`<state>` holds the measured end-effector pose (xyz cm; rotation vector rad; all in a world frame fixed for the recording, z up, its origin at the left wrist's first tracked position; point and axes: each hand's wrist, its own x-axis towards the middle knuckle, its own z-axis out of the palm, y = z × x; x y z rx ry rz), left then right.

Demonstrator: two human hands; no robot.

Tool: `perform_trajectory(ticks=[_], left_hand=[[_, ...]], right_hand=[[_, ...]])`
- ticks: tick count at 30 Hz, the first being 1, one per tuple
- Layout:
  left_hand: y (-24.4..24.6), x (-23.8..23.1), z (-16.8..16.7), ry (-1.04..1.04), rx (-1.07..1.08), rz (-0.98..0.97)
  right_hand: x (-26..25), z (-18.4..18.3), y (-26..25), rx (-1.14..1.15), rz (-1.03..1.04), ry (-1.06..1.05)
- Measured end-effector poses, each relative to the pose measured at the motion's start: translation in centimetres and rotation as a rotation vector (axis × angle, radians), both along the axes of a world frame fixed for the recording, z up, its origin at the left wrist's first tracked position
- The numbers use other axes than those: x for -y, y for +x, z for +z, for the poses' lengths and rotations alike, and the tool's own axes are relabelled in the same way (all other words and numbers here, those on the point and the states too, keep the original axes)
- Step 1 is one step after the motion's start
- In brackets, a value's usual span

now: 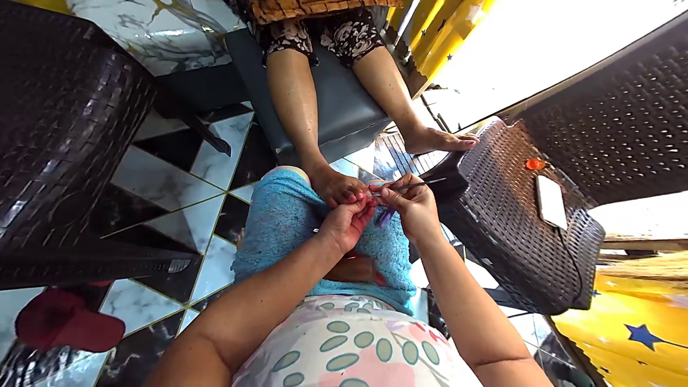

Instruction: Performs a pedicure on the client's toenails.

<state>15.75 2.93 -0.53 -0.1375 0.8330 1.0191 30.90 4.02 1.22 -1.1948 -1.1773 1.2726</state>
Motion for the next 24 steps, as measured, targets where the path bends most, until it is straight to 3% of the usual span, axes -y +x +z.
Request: perform_trajectory(ticks=[5, 18, 24], left_hand=[[0.1, -0.1, -0.1, 0.002, -0.025, -0.009], [0.2, 0.0, -0.1, -0.003, -0.020, -0.006], [0.2, -0.1, -0.2, -0.026, -0.020, 0.000]], right_hand=[[0.2, 0.0, 0.4, 0.181, 0.077, 0.080], [-0.5, 1.4, 0.6, 0.330, 0.165, 0.121], [-0.9, 2.2, 0.9, 0.664, 0.282, 0.258]])
